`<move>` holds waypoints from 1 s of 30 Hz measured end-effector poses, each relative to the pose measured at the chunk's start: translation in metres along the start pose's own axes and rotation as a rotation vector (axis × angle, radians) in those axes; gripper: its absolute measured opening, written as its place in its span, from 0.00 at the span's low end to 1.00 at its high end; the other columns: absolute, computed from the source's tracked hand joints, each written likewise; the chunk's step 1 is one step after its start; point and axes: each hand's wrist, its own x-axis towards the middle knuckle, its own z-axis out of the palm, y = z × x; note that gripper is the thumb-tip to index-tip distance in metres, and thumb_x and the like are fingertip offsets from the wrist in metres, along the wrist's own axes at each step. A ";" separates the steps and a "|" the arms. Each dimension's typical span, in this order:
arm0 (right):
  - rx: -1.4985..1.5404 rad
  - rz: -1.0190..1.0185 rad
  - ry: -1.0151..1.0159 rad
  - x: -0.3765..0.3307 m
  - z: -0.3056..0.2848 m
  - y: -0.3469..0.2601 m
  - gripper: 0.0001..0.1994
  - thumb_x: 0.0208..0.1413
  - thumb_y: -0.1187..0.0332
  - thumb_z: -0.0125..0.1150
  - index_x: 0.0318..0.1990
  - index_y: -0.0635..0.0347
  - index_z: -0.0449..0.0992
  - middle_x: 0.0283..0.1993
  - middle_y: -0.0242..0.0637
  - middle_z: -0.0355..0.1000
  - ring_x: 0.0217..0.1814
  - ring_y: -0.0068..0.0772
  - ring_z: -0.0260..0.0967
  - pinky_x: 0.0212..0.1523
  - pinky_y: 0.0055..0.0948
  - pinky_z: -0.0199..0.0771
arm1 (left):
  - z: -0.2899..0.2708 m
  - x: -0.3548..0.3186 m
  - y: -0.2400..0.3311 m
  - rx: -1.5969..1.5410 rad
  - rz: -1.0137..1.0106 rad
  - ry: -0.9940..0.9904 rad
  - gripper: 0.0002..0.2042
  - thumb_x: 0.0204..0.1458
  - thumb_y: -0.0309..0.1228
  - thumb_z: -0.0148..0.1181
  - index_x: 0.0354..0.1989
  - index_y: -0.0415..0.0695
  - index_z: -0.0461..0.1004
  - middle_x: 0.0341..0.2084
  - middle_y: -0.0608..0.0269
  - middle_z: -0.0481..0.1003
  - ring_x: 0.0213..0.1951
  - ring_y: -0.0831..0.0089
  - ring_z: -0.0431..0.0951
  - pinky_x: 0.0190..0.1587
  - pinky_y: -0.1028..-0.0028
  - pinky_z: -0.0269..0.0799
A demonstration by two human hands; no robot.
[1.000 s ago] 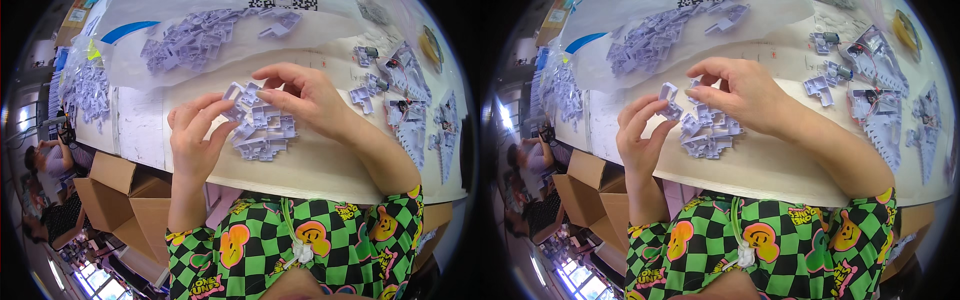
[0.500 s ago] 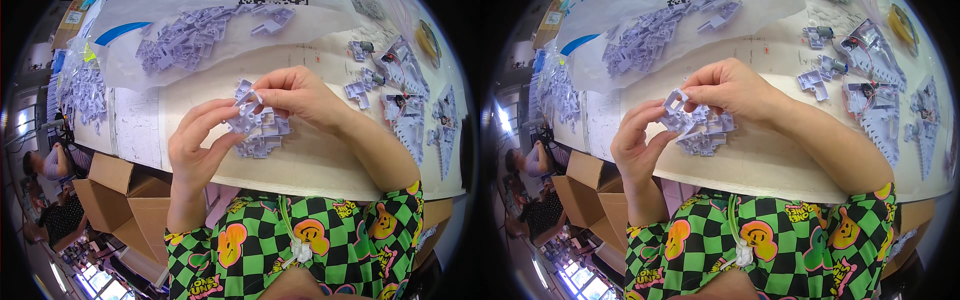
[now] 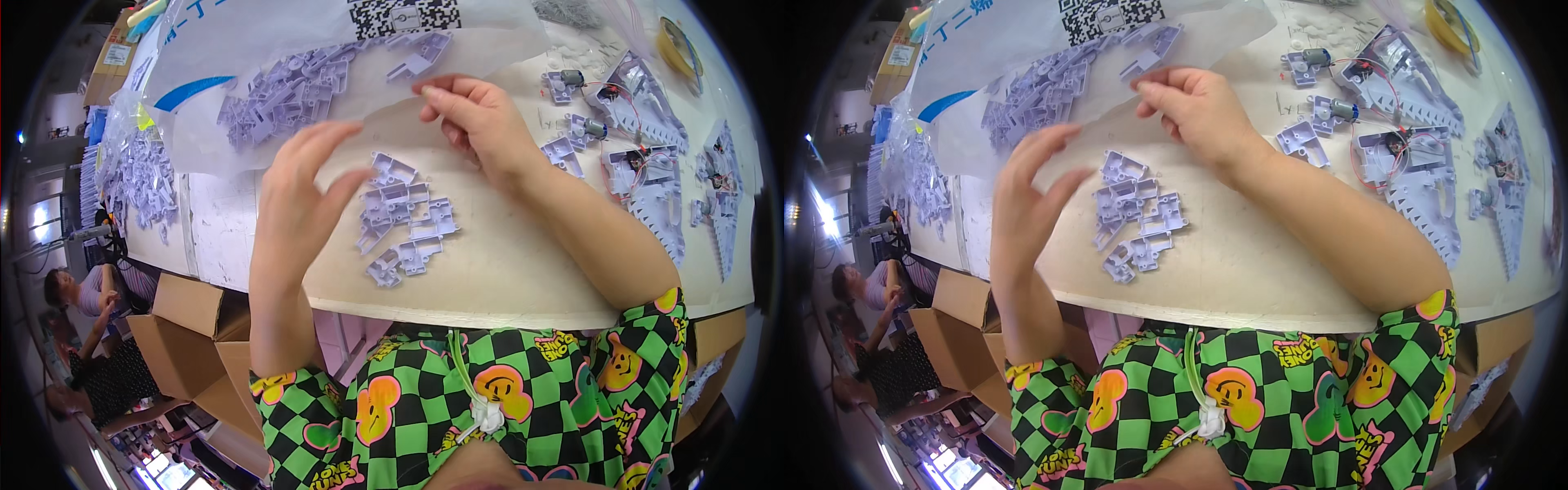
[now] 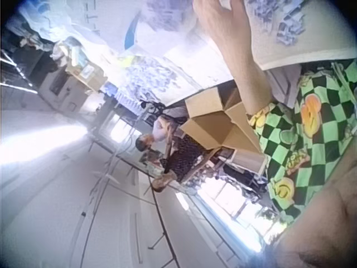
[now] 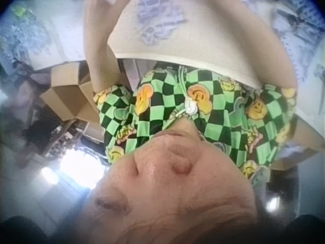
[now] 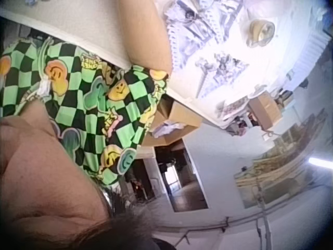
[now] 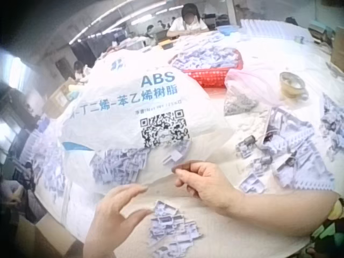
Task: The person assembles and inspects small white plastic components by hand at a workbench.
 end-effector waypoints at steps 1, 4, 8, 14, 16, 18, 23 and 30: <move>0.074 -0.024 0.051 0.001 -0.001 -0.003 0.12 0.56 0.66 0.54 0.44 0.63 0.74 0.31 0.30 0.72 0.23 0.12 0.57 0.23 0.13 0.59 | 0.006 0.012 0.002 -0.015 0.022 0.058 0.17 0.42 0.29 0.65 0.43 0.43 0.74 0.40 0.54 0.75 0.45 0.56 0.73 0.47 0.66 0.68; 0.165 -0.079 0.137 0.008 -0.006 -0.001 0.12 0.56 0.68 0.52 0.46 0.63 0.73 0.32 0.30 0.71 0.22 0.11 0.56 0.23 0.13 0.59 | 0.041 0.048 -0.010 0.128 0.120 0.145 0.15 0.45 0.29 0.62 0.43 0.43 0.74 0.41 0.54 0.74 0.44 0.55 0.73 0.46 0.65 0.68; 0.179 -0.107 0.163 0.009 -0.002 -0.002 0.13 0.57 0.68 0.52 0.47 0.63 0.72 0.33 0.30 0.71 0.23 0.10 0.56 0.24 0.13 0.58 | 0.057 0.069 -0.025 0.259 0.227 0.149 0.12 0.48 0.25 0.58 0.43 0.40 0.75 0.38 0.53 0.76 0.39 0.60 0.76 0.43 0.69 0.70; -0.015 -0.204 0.148 0.010 -0.004 0.005 0.14 0.54 0.69 0.52 0.46 0.66 0.72 0.34 0.33 0.71 0.29 0.16 0.61 0.31 0.18 0.65 | 0.045 0.052 -0.028 -0.109 -0.173 0.187 0.08 0.49 0.27 0.56 0.37 0.41 0.77 0.30 0.55 0.77 0.34 0.55 0.76 0.38 0.65 0.71; -0.113 -0.236 0.135 0.010 0.000 0.007 0.14 0.54 0.68 0.53 0.46 0.66 0.71 0.35 0.33 0.71 0.30 0.18 0.63 0.32 0.19 0.66 | 0.046 0.051 -0.028 0.017 -0.043 0.221 0.09 0.50 0.27 0.56 0.38 0.41 0.77 0.33 0.54 0.77 0.35 0.59 0.77 0.38 0.68 0.70; -0.147 -0.321 0.122 0.012 0.000 0.010 0.14 0.54 0.68 0.53 0.46 0.66 0.71 0.34 0.33 0.70 0.31 0.19 0.63 0.32 0.20 0.66 | 0.054 0.055 -0.029 0.138 0.087 0.251 0.10 0.50 0.27 0.56 0.40 0.40 0.77 0.36 0.53 0.77 0.36 0.64 0.77 0.39 0.70 0.70; -0.087 -0.254 0.106 0.011 -0.005 0.010 0.14 0.54 0.68 0.54 0.46 0.66 0.71 0.34 0.33 0.70 0.32 0.19 0.63 0.34 0.20 0.67 | 0.054 0.065 -0.027 0.184 -0.016 0.155 0.13 0.48 0.31 0.59 0.42 0.41 0.76 0.34 0.55 0.77 0.31 0.68 0.75 0.37 0.72 0.69; -0.181 -0.261 0.047 -0.003 0.006 0.007 0.16 0.53 0.65 0.59 0.46 0.65 0.72 0.35 0.33 0.72 0.31 0.19 0.64 0.35 0.20 0.67 | 0.035 0.021 -0.027 -0.957 -0.474 -0.059 0.13 0.53 0.29 0.58 0.44 0.34 0.72 0.33 0.60 0.77 0.33 0.75 0.77 0.39 0.78 0.71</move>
